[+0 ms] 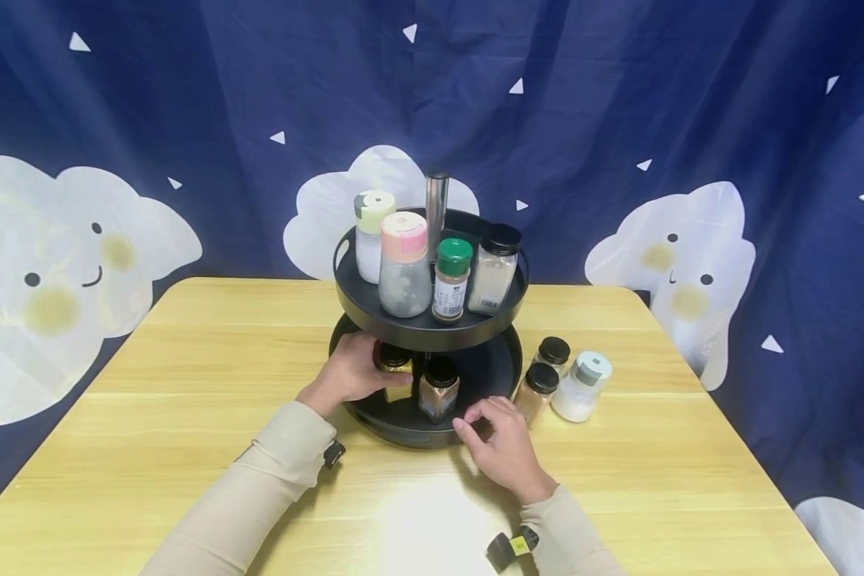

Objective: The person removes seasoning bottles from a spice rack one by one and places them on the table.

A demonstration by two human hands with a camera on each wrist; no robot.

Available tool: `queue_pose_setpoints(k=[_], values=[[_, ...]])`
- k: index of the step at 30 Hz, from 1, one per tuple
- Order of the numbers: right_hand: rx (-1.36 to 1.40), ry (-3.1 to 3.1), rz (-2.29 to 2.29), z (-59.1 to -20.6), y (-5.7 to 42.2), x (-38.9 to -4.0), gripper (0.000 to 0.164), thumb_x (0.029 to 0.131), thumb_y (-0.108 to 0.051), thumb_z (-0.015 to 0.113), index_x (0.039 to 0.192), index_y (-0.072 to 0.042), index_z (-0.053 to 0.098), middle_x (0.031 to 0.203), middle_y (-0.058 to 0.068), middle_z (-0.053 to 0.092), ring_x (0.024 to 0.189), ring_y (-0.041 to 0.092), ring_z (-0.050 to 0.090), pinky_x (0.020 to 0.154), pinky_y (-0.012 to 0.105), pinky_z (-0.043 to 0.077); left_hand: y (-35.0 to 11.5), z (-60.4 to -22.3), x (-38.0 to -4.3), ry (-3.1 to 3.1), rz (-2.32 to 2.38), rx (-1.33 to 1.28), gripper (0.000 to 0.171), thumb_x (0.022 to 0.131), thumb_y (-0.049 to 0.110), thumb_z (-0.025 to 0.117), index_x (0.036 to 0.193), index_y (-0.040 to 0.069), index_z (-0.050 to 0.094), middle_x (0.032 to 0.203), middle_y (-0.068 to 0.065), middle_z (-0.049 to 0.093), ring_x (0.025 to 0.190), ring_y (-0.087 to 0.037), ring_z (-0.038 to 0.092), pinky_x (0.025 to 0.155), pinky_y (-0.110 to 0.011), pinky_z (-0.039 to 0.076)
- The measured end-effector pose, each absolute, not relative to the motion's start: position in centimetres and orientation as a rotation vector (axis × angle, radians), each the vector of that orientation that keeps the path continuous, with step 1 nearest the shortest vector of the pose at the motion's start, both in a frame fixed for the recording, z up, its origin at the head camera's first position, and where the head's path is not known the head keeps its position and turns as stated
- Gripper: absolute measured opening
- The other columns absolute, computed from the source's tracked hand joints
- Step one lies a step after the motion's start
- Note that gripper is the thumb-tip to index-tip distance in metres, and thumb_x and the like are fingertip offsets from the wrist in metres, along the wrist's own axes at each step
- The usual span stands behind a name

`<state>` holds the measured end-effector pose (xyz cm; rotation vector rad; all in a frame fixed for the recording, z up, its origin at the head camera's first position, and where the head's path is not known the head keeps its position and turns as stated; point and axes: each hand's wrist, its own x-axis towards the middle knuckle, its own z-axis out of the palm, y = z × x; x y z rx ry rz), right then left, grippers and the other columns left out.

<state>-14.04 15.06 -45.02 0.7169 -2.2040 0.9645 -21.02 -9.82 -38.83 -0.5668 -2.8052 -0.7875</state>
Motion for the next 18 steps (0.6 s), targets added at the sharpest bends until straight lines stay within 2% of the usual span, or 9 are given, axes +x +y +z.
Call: queue_pose_setpoints(k=[2,5,9,18], values=[[0.717,-2.206,0.961,-45.01,15.12,-14.04,0.019,0.072,-0.012,0.077,0.069,-0.017,0.058,0.067,-0.007,0.061,0.069,0.01,0.054,0.059,0.029,0.044,-9.72,-38.76,-21.05,-2.797,-0.783,-0.569,0.051,0.064,0.05,0.081,0.085,0.008,0.059,0.073,-0.005,0.06,0.07,-0.026,0.055,0.063,-0.039,0.05],[0.718,-2.209,0.958,-45.0,15.16,-14.02,0.019,0.072,-0.013,0.077,0.069,-0.016,0.058,0.067,-0.007,0.061,0.069,0.011,0.054,0.059,0.029,0.044,-9.57,-38.64,-21.02,-2.786,-0.783,-0.575,0.057,0.064,0.049,0.081,0.098,0.007,0.062,0.087,-0.009,0.067,0.082,-0.029,0.06,0.074,-0.043,0.054],[0.718,-2.217,0.961,-45.01,15.15,-13.98,0.019,0.073,-0.013,0.077,0.069,-0.016,0.059,0.067,-0.006,0.061,0.07,0.011,0.054,0.06,0.03,0.045,-9.45,-38.6,-20.97,-2.775,-0.776,-0.574,0.063,0.064,0.048,0.081,0.106,0.005,0.062,0.098,-0.014,0.069,0.091,-0.035,0.062,0.082,-0.047,0.054],[0.73,-2.215,0.968,-44.99,15.16,-14.0,0.018,0.074,-0.013,0.076,0.07,-0.016,0.058,0.067,-0.007,0.062,0.07,0.011,0.055,0.062,0.031,0.046,-9.34,-38.71,-21.03,-2.762,-0.752,-0.544,0.068,0.063,0.05,0.081,0.111,0.006,0.059,0.097,-0.014,0.07,0.091,-0.036,0.062,0.081,-0.047,0.054]])
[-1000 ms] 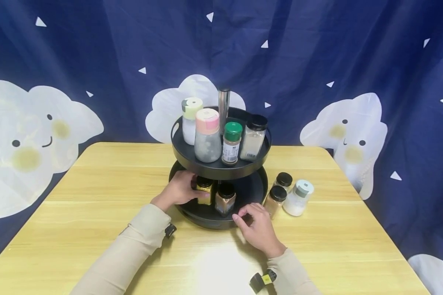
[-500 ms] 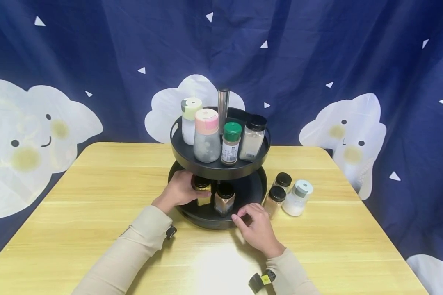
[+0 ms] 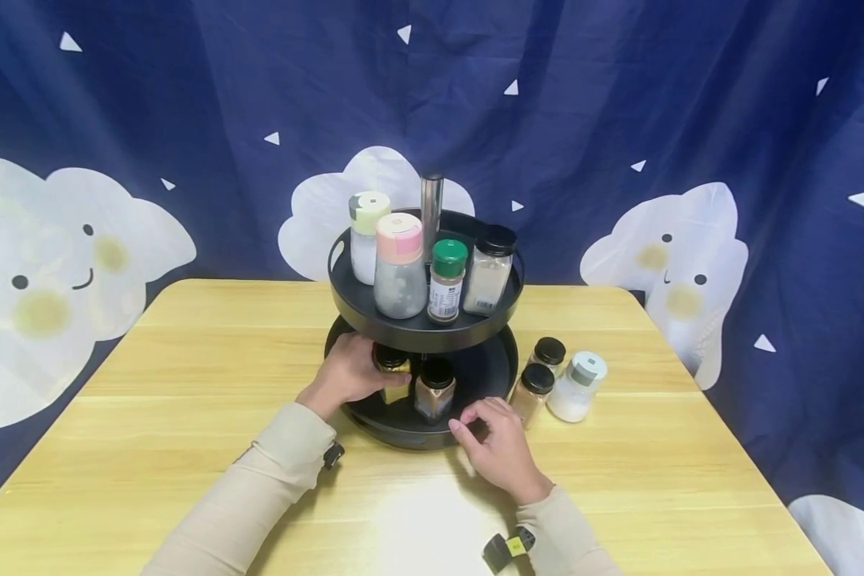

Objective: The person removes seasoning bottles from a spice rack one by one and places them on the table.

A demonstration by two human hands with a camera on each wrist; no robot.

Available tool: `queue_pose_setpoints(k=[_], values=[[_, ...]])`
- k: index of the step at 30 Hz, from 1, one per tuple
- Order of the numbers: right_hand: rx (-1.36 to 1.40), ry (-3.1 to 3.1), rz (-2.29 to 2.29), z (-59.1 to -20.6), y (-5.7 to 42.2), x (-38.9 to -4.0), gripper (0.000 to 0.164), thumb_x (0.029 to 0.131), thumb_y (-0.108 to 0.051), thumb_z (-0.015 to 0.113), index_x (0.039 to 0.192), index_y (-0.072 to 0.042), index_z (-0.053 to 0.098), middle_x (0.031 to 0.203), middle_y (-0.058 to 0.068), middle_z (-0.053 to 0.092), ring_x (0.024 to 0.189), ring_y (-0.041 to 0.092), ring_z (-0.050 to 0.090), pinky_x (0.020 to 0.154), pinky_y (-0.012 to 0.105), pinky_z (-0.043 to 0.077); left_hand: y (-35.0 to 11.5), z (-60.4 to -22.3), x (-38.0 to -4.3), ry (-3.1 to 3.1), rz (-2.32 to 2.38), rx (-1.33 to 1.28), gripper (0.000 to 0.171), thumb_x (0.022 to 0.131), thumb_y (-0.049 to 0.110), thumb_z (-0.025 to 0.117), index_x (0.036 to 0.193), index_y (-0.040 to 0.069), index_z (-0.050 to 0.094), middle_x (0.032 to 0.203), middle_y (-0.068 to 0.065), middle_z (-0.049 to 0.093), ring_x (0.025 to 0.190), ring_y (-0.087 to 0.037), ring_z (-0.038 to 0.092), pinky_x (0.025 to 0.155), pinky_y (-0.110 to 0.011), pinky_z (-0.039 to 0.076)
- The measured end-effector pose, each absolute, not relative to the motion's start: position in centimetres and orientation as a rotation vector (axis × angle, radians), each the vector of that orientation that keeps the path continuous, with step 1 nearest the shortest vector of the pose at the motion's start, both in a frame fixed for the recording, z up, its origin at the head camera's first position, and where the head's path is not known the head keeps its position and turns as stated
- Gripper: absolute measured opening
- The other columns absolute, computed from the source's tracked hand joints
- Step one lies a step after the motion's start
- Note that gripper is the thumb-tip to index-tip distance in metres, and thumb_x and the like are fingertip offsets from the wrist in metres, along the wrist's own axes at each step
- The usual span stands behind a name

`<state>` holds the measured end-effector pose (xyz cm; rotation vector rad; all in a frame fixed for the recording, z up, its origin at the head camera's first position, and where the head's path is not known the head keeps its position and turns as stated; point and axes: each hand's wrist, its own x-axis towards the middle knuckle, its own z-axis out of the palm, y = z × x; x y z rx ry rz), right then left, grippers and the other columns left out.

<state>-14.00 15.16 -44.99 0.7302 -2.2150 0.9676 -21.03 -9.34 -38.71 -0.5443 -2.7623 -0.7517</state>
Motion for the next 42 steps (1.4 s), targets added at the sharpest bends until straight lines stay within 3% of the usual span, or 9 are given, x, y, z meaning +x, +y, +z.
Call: queue_pose_setpoints(k=[6,29,37,42], values=[[0.733,-2.213,0.958,-45.0,15.1,-14.0,0.018,0.073,-0.013,0.076,0.07,-0.016,0.059,0.067,-0.007,0.062,0.07,0.011,0.055,0.062,0.031,0.046,-9.5,-38.7,-21.0,-2.759,-0.764,-0.535,0.07,0.062,0.05,0.082,0.112,0.007,0.059,0.1,-0.014,0.069,0.093,-0.036,0.061,0.082,-0.048,0.054],[0.732,-2.206,0.941,-45.0,15.1,-14.1,0.018,0.073,-0.013,0.076,0.07,-0.015,0.059,0.067,-0.008,0.062,0.07,0.011,0.055,0.062,0.031,0.047,-9.9,-38.6,-21.1,-2.702,-0.761,-0.534,0.063,0.061,0.048,0.082,0.103,0.006,0.061,0.081,-0.007,0.067,0.075,-0.028,0.059,0.07,-0.044,0.054],[0.732,-2.21,0.938,-45.0,15.1,-14.1,0.018,0.073,-0.013,0.076,0.07,-0.015,0.059,0.067,-0.007,0.062,0.07,0.011,0.055,0.062,0.031,0.047,-10.4,-38.5,-21.2,-2.629,-0.749,-0.547,0.052,0.059,0.046,0.084,0.085,0.008,0.06,0.059,0.001,0.054,0.058,-0.021,0.052,0.052,-0.037,0.047],[0.736,-2.211,0.936,-45.0,15.2,-14.1,0.017,0.073,-0.013,0.076,0.07,-0.015,0.059,0.066,-0.007,0.062,0.07,0.011,0.055,0.062,0.032,0.047,-10.7,-38.3,-21.3,-2.604,-0.744,-0.543,0.048,0.057,0.045,0.085,0.075,0.009,0.057,0.054,0.002,0.05,0.054,-0.019,0.049,0.047,-0.034,0.042]])
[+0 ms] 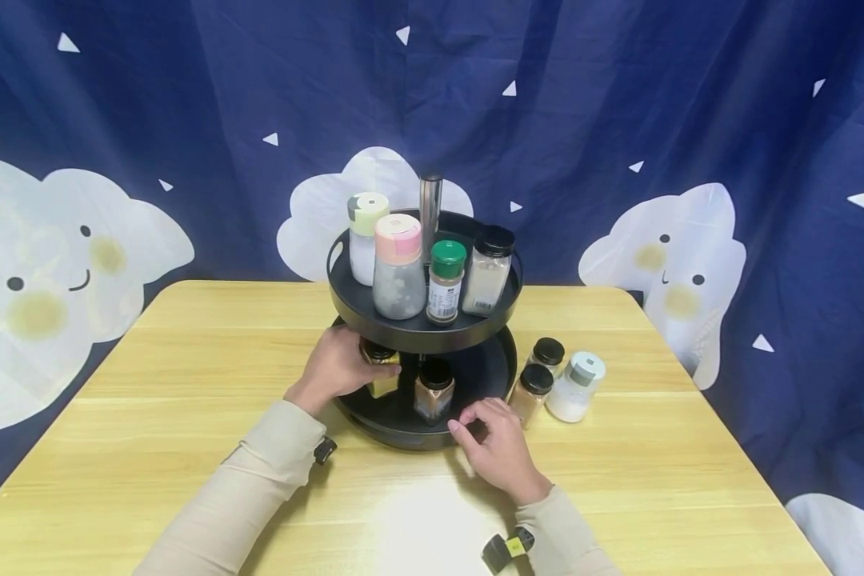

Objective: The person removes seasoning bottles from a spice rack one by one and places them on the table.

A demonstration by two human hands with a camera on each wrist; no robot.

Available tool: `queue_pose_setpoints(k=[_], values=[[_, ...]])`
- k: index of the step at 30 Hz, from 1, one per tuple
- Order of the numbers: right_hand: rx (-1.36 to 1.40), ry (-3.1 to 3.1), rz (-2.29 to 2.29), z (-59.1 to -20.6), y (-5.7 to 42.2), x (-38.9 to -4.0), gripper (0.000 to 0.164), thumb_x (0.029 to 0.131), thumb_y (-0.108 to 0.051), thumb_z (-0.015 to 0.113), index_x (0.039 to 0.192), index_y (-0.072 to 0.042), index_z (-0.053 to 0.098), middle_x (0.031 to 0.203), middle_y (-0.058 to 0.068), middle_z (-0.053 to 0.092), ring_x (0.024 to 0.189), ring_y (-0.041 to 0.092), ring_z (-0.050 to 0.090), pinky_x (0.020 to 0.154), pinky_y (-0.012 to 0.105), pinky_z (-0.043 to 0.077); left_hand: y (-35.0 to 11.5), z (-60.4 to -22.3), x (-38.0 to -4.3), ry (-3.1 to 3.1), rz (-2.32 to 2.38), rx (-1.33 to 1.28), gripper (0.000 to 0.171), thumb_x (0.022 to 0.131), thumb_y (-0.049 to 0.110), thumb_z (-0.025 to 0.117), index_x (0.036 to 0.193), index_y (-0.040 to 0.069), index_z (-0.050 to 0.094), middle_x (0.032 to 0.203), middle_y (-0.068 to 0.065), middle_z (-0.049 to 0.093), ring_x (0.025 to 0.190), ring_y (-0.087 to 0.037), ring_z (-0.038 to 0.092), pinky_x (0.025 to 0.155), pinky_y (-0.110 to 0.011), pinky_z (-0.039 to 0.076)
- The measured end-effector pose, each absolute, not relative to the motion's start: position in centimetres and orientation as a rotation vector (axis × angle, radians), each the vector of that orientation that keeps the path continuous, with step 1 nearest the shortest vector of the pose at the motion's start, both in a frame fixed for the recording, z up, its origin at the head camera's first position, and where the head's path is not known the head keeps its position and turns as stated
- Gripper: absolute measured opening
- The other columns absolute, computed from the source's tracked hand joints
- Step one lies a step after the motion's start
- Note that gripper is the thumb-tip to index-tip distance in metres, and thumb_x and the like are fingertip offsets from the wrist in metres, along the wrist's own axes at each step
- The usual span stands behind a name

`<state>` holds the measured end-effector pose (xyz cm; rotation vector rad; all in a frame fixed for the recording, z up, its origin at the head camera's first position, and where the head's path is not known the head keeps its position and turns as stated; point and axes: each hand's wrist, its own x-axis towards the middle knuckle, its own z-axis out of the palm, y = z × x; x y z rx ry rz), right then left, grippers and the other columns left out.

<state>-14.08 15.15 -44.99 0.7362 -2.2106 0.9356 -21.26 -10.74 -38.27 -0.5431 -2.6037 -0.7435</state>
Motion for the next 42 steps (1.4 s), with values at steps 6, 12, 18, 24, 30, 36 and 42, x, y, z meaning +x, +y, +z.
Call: queue_pose_setpoints(k=[6,12,18,24,30,36,42], values=[[0.739,-2.211,0.945,-45.0,15.2,-14.1,0.017,0.074,-0.013,0.076,0.07,-0.015,0.059,0.066,-0.006,0.062,0.07,0.012,0.055,0.063,0.031,0.047,-11.1,-38.0,-21.3,-2.555,-0.773,-0.557,0.049,0.056,0.042,0.086,0.079,0.009,0.058,0.056,0.0,0.055,0.053,-0.02,0.051,0.045,-0.034,0.043],[0.737,-2.202,0.948,-45.1,15.2,-14.1,0.017,0.074,-0.013,0.076,0.07,-0.015,0.059,0.067,-0.006,0.062,0.071,0.011,0.055,0.063,0.031,0.047,-11.6,-37.7,-21.4,-2.536,-0.786,-0.554,0.045,0.056,0.04,0.086,0.074,0.01,0.058,0.055,0.0,0.054,0.051,-0.018,0.05,0.044,-0.033,0.041],[0.742,-2.193,0.951,-45.0,15.1,-14.0,0.017,0.073,-0.012,0.076,0.07,-0.016,0.059,0.067,-0.007,0.062,0.07,0.011,0.055,0.063,0.032,0.047,-12.0,-37.3,-21.5,-2.578,-0.8,-0.505,0.041,0.058,0.042,0.085,0.069,0.013,0.058,0.052,0.001,0.051,0.049,-0.017,0.047,0.043,-0.031,0.037],[0.744,-2.197,0.948,-44.9,15.1,-14.0,0.017,0.073,-0.012,0.076,0.07,-0.015,0.059,0.067,-0.006,0.062,0.07,0.012,0.055,0.063,0.032,0.047,-12.5,-36.9,-21.5,-2.581,-0.808,-0.503,0.039,0.059,0.041,0.084,0.07,0.013,0.059,0.051,0.001,0.048,0.049,-0.017,0.044,0.043,-0.031,0.035],[0.739,-2.204,0.947,-44.9,15.1,-14.0,0.017,0.074,-0.013,0.076,0.07,-0.015,0.059,0.067,-0.005,0.062,0.07,0.012,0.055,0.063,0.031,0.047,-12.8,-36.6,-21.5,-2.605,-0.818,-0.49,0.04,0.058,0.042,0.084,0.078,0.014,0.062,0.058,0.0,0.057,0.054,-0.018,0.05,0.047,-0.032,0.04],[0.746,-2.19,0.95,-44.9,15.1,-14.0,0.018,0.073,-0.011,0.076,0.07,-0.015,0.059,0.067,-0.005,0.062,0.07,0.012,0.055,0.062,0.031,0.047,-13.2,-36.1,-21.7,-2.633,-0.807,-0.465,0.04,0.059,0.044,0.083,0.08,0.016,0.063,0.066,0.0,0.064,0.06,-0.018,0.055,0.051,-0.033,0.044],[0.742,-2.198,0.954,-45.0,15.1,-14.1,0.018,0.073,-0.012,0.076,0.07,-0.015,0.059,0.067,-0.005,0.062,0.07,0.012,0.055,0.062,0.031,0.047,-13.5,-35.8,-21.6,-2.658,-0.793,-0.433,0.04,0.059,0.045,0.083,0.079,0.016,0.063,0.065,0.0,0.063,0.061,-0.02,0.055,0.053,-0.034,0.044]])
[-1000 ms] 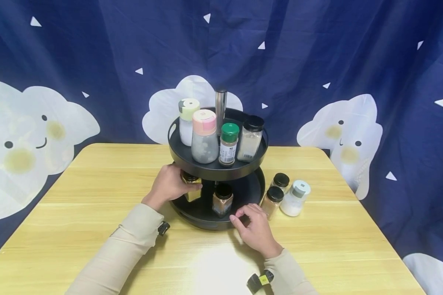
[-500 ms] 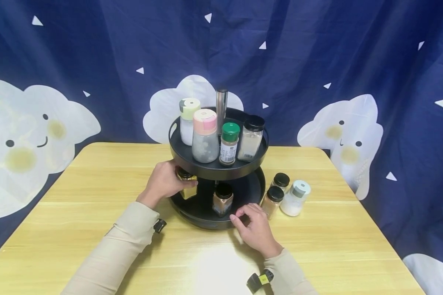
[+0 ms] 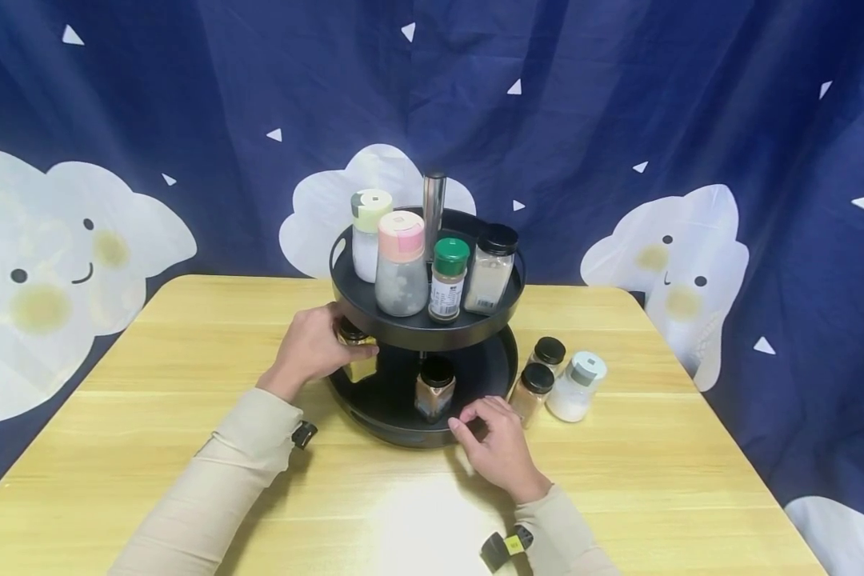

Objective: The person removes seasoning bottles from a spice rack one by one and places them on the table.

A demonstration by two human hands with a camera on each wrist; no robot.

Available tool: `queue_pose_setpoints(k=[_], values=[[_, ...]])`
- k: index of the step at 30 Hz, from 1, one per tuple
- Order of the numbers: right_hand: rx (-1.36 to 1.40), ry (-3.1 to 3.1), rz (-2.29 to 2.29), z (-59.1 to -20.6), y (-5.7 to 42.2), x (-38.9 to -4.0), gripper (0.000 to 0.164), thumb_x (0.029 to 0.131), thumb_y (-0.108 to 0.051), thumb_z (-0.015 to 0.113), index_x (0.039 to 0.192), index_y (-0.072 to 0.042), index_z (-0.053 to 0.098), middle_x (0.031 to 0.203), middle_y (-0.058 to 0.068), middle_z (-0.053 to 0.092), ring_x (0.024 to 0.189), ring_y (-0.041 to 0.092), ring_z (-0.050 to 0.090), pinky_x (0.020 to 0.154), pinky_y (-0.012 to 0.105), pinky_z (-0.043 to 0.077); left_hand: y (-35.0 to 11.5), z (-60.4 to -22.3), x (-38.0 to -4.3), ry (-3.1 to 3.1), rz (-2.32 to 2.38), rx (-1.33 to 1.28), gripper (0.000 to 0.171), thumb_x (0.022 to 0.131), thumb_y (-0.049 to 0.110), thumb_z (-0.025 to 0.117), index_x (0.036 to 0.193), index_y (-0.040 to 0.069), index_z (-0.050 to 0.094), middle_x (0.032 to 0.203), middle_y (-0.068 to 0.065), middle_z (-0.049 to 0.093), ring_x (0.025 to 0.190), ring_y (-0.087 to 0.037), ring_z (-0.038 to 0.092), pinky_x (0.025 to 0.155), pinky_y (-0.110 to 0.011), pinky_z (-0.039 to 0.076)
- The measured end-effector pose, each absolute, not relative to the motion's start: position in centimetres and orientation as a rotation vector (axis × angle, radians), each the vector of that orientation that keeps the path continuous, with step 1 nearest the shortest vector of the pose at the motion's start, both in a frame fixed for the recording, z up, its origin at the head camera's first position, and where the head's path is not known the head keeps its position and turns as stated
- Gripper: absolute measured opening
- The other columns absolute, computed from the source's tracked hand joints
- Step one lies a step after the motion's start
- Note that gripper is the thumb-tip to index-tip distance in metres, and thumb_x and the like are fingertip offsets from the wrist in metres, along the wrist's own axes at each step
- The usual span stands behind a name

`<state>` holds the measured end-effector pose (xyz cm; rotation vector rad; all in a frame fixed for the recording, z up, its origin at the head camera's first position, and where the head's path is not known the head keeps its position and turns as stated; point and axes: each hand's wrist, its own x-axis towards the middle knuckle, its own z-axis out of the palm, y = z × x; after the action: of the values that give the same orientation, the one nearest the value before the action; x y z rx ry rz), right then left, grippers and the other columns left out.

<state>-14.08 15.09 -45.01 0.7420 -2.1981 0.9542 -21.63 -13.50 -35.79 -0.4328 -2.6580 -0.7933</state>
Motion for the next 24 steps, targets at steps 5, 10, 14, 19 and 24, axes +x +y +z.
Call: queue_pose_setpoints(k=[5,10,14,19,24], values=[[0.734,-2.221,0.961,-45.0,15.1,-14.0,0.016,0.075,-0.015,0.075,0.07,-0.015,0.059,0.068,-0.004,0.063,0.071,0.012,0.055,0.063,0.031,0.047,-13.9,-35.6,-21.6,-2.673,-0.793,-0.398,0.042,0.059,0.046,0.082,0.076,0.014,0.062,0.064,-0.001,0.062,0.061,-0.022,0.054,0.053,-0.034,0.044],[0.735,-2.218,0.959,-45.0,15.1,-14.0,0.016,0.075,-0.015,0.075,0.07,-0.015,0.059,0.068,-0.004,0.063,0.071,0.012,0.055,0.063,0.031,0.047,-14.2,-35.5,-21.4,-2.671,-0.799,-0.361,0.046,0.057,0.047,0.083,0.077,0.011,0.062,0.068,-0.004,0.065,0.066,-0.025,0.058,0.056,-0.038,0.047],[0.736,-2.2,0.954,-45.0,15.1,-14.1,0.017,0.073,-0.012,0.076,0.07,-0.014,0.059,0.067,-0.004,0.062,0.07,0.012,0.055,0.062,0.031,0.046,-14.4,-35.3,-21.4,-2.679,-0.807,-0.332,0.048,0.057,0.048,0.083,0.078,0.01,0.062,0.069,-0.005,0.064,0.068,-0.027,0.058,0.058,-0.039,0.047],[0.738,-2.2,0.964,-44.8,15.1,-14.0,0.017,0.074,-0.012,0.075,0.07,-0.015,0.059,0.067,-0.004,0.062,0.069,0.012,0.055,0.062,0.031,0.046,-14.8,-35.0,-21.4,-2.696,-0.807,-0.302,0.05,0.058,0.049,0.083,0.078,0.009,0.06,0.067,-0.006,0.06,0.067,-0.027,0.055,0.057,-0.038,0.044],[0.746,-2.195,0.962,-44.8,15.1,-14.0,0.017,0.073,-0.012,0.076,0.07,-0.014,0.059,0.067,-0.004,0.062,0.069,0.012,0.055,0.062,0.032,0.046,-15.0,-34.8,-21.3,-2.694,-0.803,-0.284,0.048,0.058,0.048,0.083,0.073,0.01,0.058,0.063,-0.005,0.055,0.064,-0.026,0.052,0.054,-0.035,0.04]])
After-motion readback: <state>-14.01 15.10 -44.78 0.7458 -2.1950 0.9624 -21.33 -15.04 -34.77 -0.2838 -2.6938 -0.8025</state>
